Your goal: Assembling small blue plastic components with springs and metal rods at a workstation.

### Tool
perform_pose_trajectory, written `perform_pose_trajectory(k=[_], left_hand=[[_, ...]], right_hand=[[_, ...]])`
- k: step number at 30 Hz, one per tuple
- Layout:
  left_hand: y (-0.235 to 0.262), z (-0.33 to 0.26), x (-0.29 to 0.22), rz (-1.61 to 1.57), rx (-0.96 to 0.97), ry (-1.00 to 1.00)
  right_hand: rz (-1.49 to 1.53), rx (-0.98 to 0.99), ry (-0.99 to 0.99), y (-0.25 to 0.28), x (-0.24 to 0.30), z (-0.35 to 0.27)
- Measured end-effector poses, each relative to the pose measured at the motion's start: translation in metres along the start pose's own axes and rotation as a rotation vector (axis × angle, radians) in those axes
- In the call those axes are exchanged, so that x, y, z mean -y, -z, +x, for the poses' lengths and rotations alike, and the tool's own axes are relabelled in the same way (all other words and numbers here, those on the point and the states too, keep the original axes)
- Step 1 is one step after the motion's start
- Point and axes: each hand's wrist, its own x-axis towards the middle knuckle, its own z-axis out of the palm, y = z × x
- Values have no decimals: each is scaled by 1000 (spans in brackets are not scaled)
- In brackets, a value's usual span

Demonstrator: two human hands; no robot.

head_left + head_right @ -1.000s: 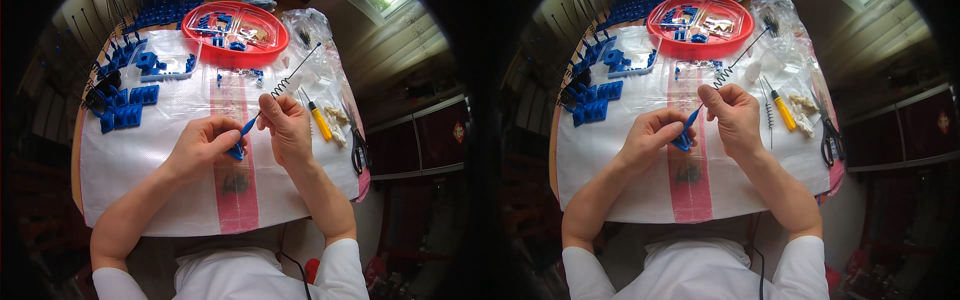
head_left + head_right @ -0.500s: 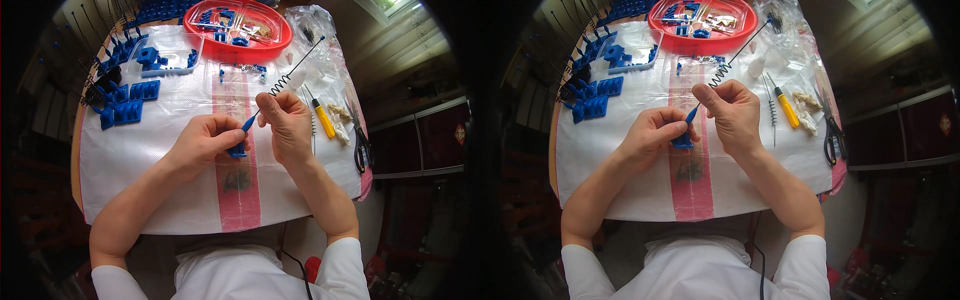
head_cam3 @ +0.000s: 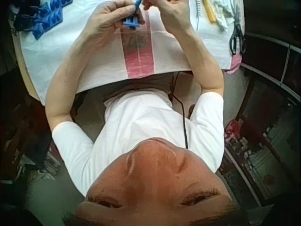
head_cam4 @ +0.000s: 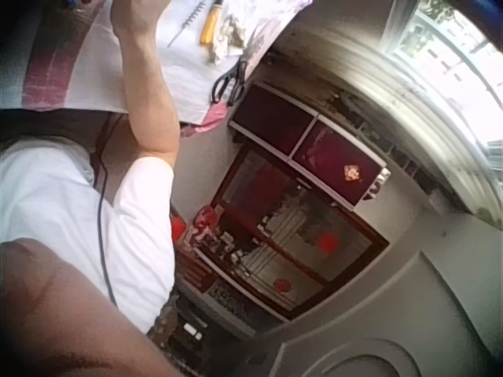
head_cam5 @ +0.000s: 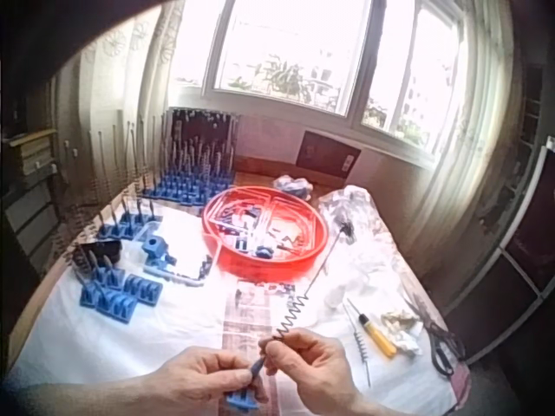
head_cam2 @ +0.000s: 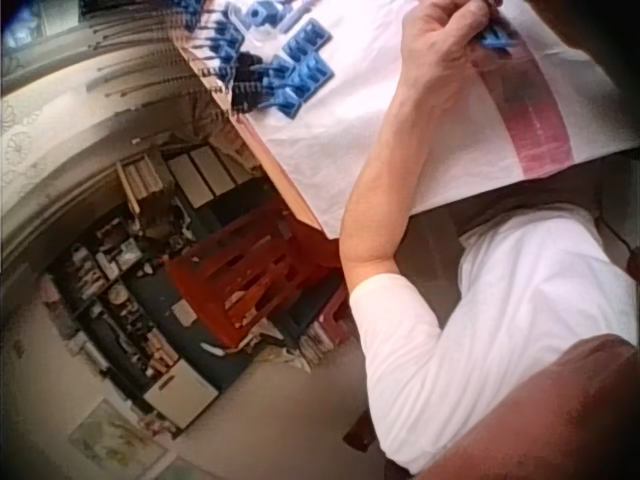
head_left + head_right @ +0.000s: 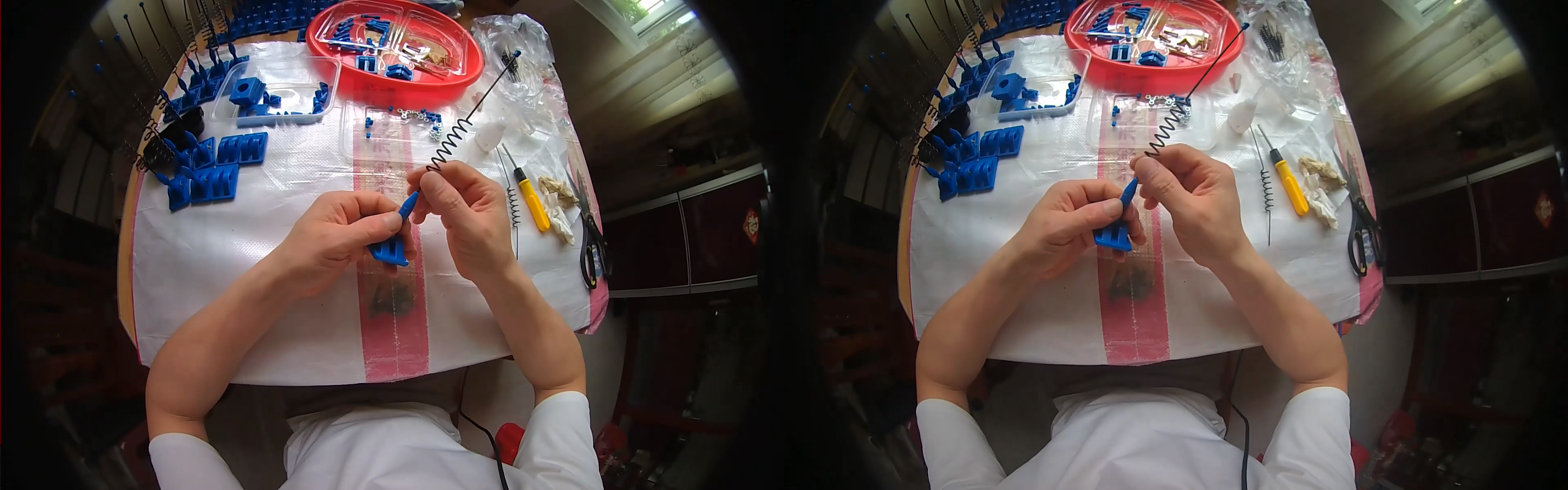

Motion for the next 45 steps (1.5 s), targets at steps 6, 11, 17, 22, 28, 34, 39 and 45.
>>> perform_pose_trajectory(k=[6,11,17,22,28,34,39,45], left_hand=[[3,1,1,-32,28,-10],[5,1,0,-63,52,8],[5,1,0,-112,20,13],[7,2,1,-86,58,13],[11,4,4,-188,93,29],[12,4,3,-236,96,30],[12,3,3,-215,86,41],[9,1,1,-143,19,31]], right_hand=[[46,77,-71,2,0,-2],[91,103,-116,4,1,-1],[69,72,-104,3,-1,0],[66,79,-107,3,-1,-1],[112,86,-149,2,-1,-2],[169,110,-203,0,3,-1],[138,74,-172,0,-4,-1],[109,120,-130,2,-5,-1]])
